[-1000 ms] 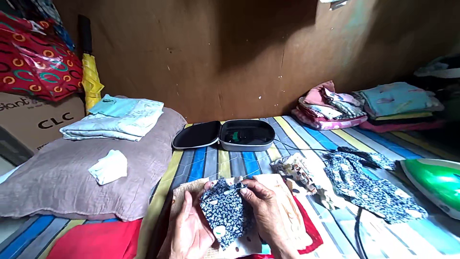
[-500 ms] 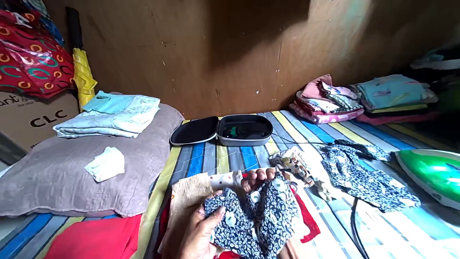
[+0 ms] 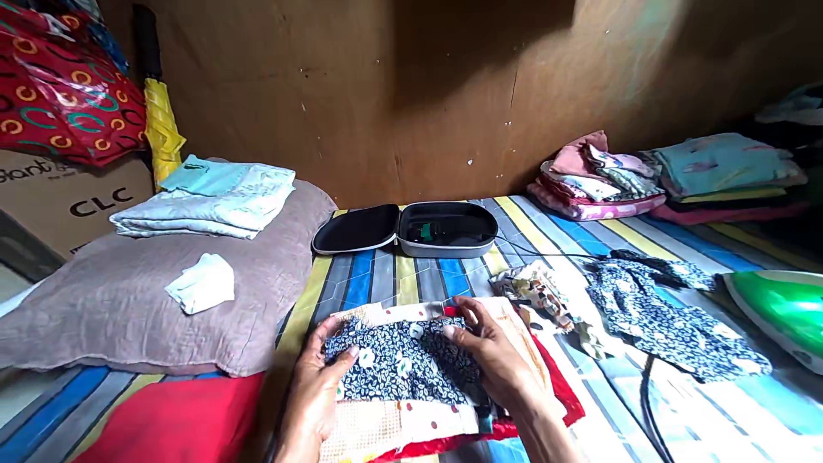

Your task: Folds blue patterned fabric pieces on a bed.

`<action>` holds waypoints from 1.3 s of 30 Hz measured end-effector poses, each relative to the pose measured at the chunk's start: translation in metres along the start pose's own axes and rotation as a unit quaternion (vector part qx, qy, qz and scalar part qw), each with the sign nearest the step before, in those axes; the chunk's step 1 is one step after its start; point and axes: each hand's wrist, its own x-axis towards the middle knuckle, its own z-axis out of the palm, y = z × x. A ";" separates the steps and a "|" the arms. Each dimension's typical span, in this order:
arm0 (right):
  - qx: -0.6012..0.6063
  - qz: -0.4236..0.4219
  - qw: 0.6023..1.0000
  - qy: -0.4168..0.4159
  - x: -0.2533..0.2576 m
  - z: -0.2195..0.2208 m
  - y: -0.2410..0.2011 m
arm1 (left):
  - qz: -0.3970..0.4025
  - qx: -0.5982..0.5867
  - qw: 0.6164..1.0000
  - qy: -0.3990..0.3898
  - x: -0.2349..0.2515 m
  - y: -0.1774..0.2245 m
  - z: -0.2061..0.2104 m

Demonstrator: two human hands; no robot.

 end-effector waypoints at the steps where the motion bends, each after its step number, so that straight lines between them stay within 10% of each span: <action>1: -0.070 -0.026 0.997 -0.008 0.001 0.000 0.004 | 0.006 0.009 1.000 -0.007 -0.001 0.000 -0.001; 9: -0.012 -0.056 0.997 0.055 0.004 -0.007 -0.014 | 0.087 0.006 0.996 -0.031 -0.013 0.006 0.001; 14: -0.177 -0.037 0.983 0.008 0.017 -0.033 0.000 | 0.078 0.176 0.976 -0.104 -0.007 -0.004 -0.004; 21: -0.039 -0.102 0.993 -0.054 0.001 -0.046 -0.002 | 0.073 0.101 0.987 -0.099 -0.010 0.004 -0.011; 26: -0.215 -0.054 0.973 -0.067 0.006 -0.046 0.002 | 0.032 0.196 0.960 -0.197 -0.005 0.004 -0.020; 39: -0.309 -0.299 0.868 -0.247 -0.013 -0.068 -0.016 | 0.088 0.226 0.950 -0.196 0.001 -0.002 -0.026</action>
